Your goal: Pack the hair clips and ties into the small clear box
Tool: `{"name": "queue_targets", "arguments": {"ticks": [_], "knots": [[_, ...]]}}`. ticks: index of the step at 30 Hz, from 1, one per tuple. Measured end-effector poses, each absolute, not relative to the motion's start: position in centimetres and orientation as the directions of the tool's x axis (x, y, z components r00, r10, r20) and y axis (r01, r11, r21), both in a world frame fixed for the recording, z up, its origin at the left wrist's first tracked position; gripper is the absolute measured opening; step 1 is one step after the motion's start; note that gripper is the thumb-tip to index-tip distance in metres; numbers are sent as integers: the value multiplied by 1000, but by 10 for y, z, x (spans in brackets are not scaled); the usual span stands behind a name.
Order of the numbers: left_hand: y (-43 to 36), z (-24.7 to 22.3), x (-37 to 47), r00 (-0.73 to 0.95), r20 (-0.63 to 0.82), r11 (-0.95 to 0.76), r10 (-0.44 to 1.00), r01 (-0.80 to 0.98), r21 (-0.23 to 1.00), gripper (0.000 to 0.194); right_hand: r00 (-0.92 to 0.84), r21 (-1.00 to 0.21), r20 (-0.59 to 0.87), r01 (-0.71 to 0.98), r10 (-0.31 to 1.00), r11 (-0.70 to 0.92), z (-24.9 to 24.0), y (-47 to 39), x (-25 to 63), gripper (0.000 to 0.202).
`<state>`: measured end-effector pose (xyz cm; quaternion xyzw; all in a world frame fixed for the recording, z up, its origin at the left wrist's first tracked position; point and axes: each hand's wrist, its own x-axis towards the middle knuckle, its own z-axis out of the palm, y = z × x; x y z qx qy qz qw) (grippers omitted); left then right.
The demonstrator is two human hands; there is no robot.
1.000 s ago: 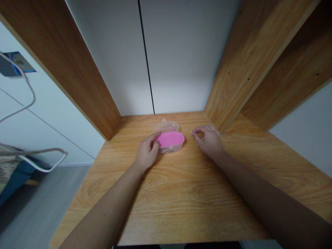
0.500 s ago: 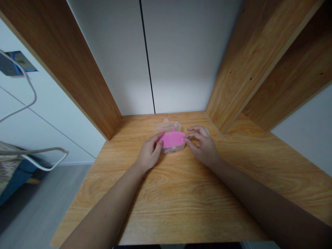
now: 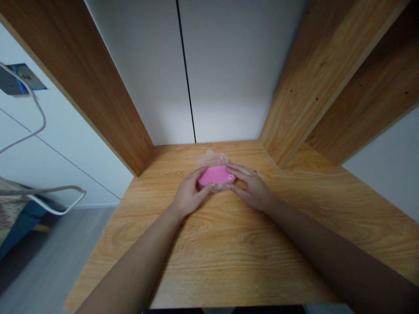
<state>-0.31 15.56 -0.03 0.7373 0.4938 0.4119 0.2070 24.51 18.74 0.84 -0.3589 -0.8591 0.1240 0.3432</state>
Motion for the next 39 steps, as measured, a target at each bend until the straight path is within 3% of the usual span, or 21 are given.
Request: {"name": "queue_targets", "arguments": {"ticks": [6, 13, 20, 25, 32, 39], "knots": [[155, 0, -2, 194, 408, -442, 892, 563, 698, 58, -470, -497, 510, 523, 721, 693, 11, 187, 244, 39], [156, -1, 1, 165, 413, -424, 896, 596, 682, 49, -408, -556, 494, 530, 768, 640, 13, 183, 240, 42], [155, 4, 1, 194, 399, -406, 896, 719, 563, 47, -409, -421, 428, 699, 806, 578, 23, 183, 242, 44], [153, 11, 0, 237, 380, -405, 894, 789, 461, 49, -468, -356, 441, 692, 766, 628, 23, 179, 240, 44], [156, -3, 0, 203, 432, -444, 878, 681, 582, 48, -457, -477, 549, 516, 700, 711, 10, 176, 230, 49], [154, 2, 2, 127, 438, -417, 890, 616, 668, 40, -406, -549, 508, 527, 760, 649, 4, 177, 228, 44]]}}
